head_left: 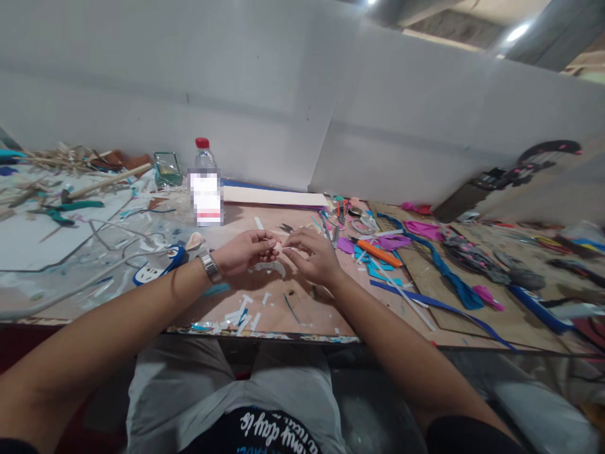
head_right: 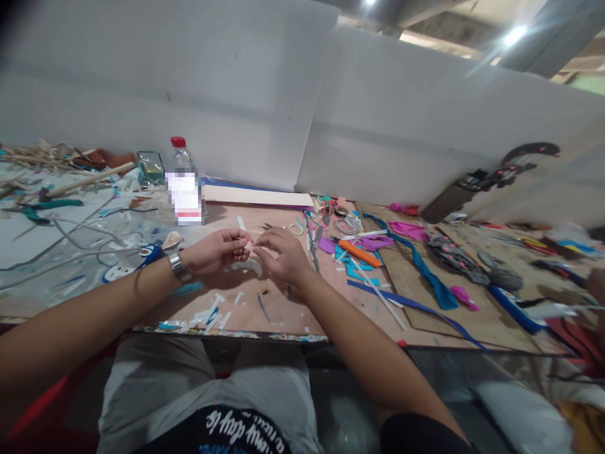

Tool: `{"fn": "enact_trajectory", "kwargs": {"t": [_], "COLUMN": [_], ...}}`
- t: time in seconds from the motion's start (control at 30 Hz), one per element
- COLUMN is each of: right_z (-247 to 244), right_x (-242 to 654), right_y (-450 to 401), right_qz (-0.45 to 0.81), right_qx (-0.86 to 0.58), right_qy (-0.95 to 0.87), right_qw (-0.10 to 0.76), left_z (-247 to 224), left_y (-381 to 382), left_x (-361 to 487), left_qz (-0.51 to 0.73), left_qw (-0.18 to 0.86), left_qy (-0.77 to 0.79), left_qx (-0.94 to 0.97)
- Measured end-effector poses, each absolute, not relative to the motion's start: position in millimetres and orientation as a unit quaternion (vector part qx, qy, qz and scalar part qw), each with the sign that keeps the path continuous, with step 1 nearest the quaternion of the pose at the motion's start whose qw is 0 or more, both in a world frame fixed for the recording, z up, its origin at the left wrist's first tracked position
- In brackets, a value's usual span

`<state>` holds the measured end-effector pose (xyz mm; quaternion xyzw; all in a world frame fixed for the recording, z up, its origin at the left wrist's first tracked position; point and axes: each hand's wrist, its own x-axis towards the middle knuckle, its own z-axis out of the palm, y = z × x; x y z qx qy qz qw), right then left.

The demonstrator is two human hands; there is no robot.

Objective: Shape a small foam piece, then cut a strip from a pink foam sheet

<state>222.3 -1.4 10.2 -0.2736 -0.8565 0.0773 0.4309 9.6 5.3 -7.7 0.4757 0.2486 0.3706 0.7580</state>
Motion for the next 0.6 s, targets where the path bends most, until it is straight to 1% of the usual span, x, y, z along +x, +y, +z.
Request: {"fn": "enact_trajectory", "kwargs": {"t": [0.17,0.37,0.53,0.6], "right_z": [6.3,1.2,0.4,0.4], "right_x": [222.4,222.1,221.2,221.0], "right_y": [0.8,2.0,0.6,0.6], "right_qz": [0.127,0.143,0.171,0.187], "right_qx": [-0.29,-0.313,-0.333,-0.316], "right_qy": [-0.859,-0.853,-0.833,-0.84], "right_qw": [0.402,0.392,0.408,0.399], "left_z": [-9.2,-10.8,-10.3,-10.6], "left_y": [5.1,7.1,5.6,5.5], "left_x": [9.6,8.0,10.2,10.8], "left_qz": [0.368,0.363,0.37,0.381], "left_qw": [0.728,0.687,0.688,0.686], "left_qy": [0.278,0.293,0.255,0.239], "left_qx": [0.507,0.557,0.57,0.572]}}
